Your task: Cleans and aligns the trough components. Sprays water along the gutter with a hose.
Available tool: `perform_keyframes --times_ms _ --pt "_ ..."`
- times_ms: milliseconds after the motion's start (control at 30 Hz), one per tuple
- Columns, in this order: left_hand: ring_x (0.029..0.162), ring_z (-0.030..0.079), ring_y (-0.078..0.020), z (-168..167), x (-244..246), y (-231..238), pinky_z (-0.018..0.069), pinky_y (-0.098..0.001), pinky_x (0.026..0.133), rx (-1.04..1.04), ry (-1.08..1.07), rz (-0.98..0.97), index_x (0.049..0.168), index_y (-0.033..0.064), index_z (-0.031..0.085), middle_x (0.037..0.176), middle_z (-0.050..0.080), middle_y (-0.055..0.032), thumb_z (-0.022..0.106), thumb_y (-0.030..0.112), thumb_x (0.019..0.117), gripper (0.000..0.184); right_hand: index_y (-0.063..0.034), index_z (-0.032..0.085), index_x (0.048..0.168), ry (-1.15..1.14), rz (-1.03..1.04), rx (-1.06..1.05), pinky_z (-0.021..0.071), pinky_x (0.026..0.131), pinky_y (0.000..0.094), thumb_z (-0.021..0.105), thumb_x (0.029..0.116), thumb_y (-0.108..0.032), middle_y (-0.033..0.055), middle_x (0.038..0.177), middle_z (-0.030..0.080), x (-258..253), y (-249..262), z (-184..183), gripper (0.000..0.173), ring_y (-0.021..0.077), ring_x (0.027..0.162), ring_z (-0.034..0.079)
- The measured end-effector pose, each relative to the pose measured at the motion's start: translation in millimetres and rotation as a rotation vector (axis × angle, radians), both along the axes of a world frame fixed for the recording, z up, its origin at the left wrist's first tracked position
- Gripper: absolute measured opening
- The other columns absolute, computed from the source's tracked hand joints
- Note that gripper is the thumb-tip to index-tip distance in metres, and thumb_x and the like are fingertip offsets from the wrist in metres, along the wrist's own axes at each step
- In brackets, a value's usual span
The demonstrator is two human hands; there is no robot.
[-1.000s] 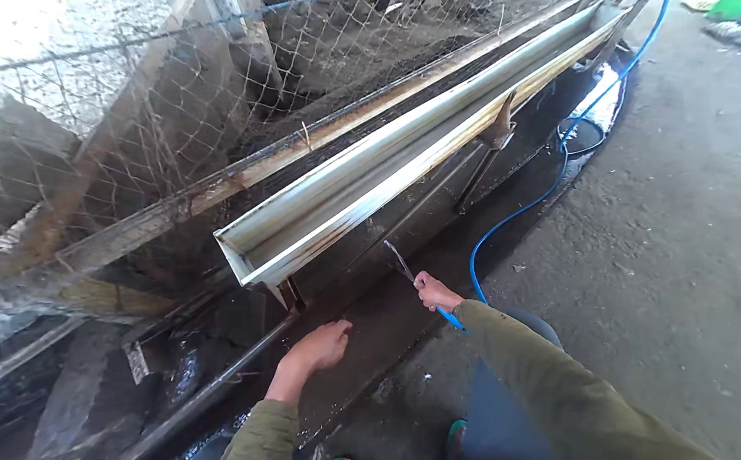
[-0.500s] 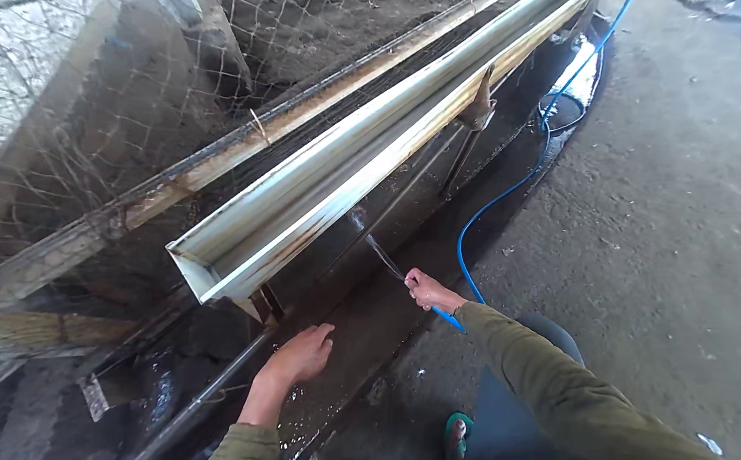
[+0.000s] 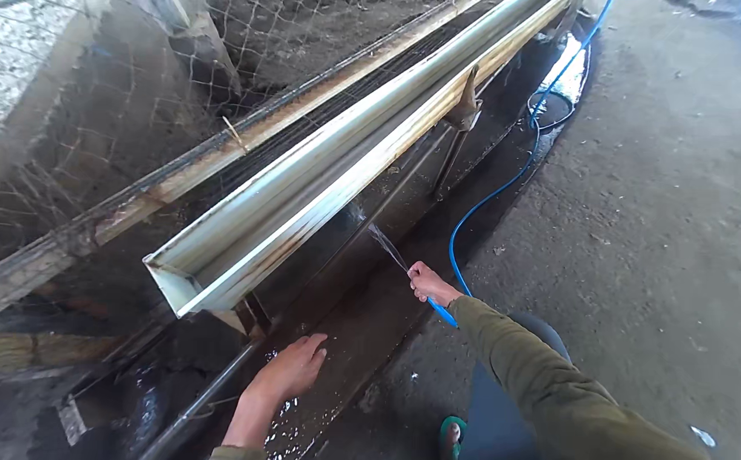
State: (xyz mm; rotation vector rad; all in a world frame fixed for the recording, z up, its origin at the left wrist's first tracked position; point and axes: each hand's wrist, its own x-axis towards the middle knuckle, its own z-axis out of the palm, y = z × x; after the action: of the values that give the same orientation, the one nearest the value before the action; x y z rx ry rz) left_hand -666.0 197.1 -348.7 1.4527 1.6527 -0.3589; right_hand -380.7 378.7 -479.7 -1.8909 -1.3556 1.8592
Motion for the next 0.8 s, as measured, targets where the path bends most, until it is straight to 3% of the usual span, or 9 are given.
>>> perform_keyframes --times_ms 200,433,533,700,800 --pt "0.138 0.052 -0.0346 -3.2 0.4 5.2 0.0382 -0.0529 0.116 -0.006 -0.017 -0.012 0.156 0.0116 0.041 0.149 0.052 -0.0208 0.036 0.031 0.1124 0.049 -0.0103 0.040 0.134 0.005 -0.208 -0.052 0.0416 0.043 0.0236 0.039 0.1119 -0.020 0.0026 0.075 0.047 30.2 7.1 -3.0 0.024 0.0094 0.046 0.043" --pt "0.138 0.052 -0.0343 2.2 -2.3 15.6 0.0382 -0.0524 0.116 0.046 -0.050 0.007 0.157 0.0116 0.040 0.148 0.053 -0.0199 0.038 0.033 0.1120 0.050 -0.0091 0.039 0.130 0.024 -0.378 -0.023 0.0397 0.040 0.0224 0.036 0.1135 -0.022 0.0017 0.071 0.045 64.8 25.2 18.3 0.021 0.0084 0.043 0.041" --pt "0.138 0.052 -0.0341 -2.7 -6.0 13.4 0.0388 -0.0526 0.116 0.034 -0.031 -0.007 0.157 0.0121 0.041 0.149 0.052 -0.0194 0.038 0.035 0.1118 0.050 -0.0102 0.040 0.127 0.048 -0.307 -0.092 0.0384 0.040 0.0209 0.036 0.1133 -0.022 0.0013 0.071 0.046 66.7 22.4 16.8 0.019 0.0073 0.044 0.041" --pt "0.138 0.051 -0.0349 -7.1 -7.9 9.8 0.0381 -0.0534 0.116 -0.003 -0.003 -0.031 0.157 0.0127 0.041 0.149 0.052 -0.0195 0.038 0.035 0.1119 0.050 -0.0111 0.042 0.131 0.025 0.016 -0.160 0.0396 0.043 0.0204 0.041 0.1120 -0.021 0.0012 0.075 0.049 46.7 3.1 12.6 0.022 0.0067 0.046 0.043" --pt "0.139 0.051 -0.0347 -4.9 -5.6 8.4 0.0376 -0.0530 0.117 -0.012 -0.006 -0.029 0.157 0.0125 0.040 0.150 0.051 -0.0196 0.038 0.036 0.1119 0.051 -0.0106 0.042 0.131 0.013 -0.017 -0.135 0.0395 0.042 0.0204 0.041 0.1121 -0.021 0.0016 0.074 0.049 45.3 4.3 13.4 0.021 0.0068 0.046 0.043"
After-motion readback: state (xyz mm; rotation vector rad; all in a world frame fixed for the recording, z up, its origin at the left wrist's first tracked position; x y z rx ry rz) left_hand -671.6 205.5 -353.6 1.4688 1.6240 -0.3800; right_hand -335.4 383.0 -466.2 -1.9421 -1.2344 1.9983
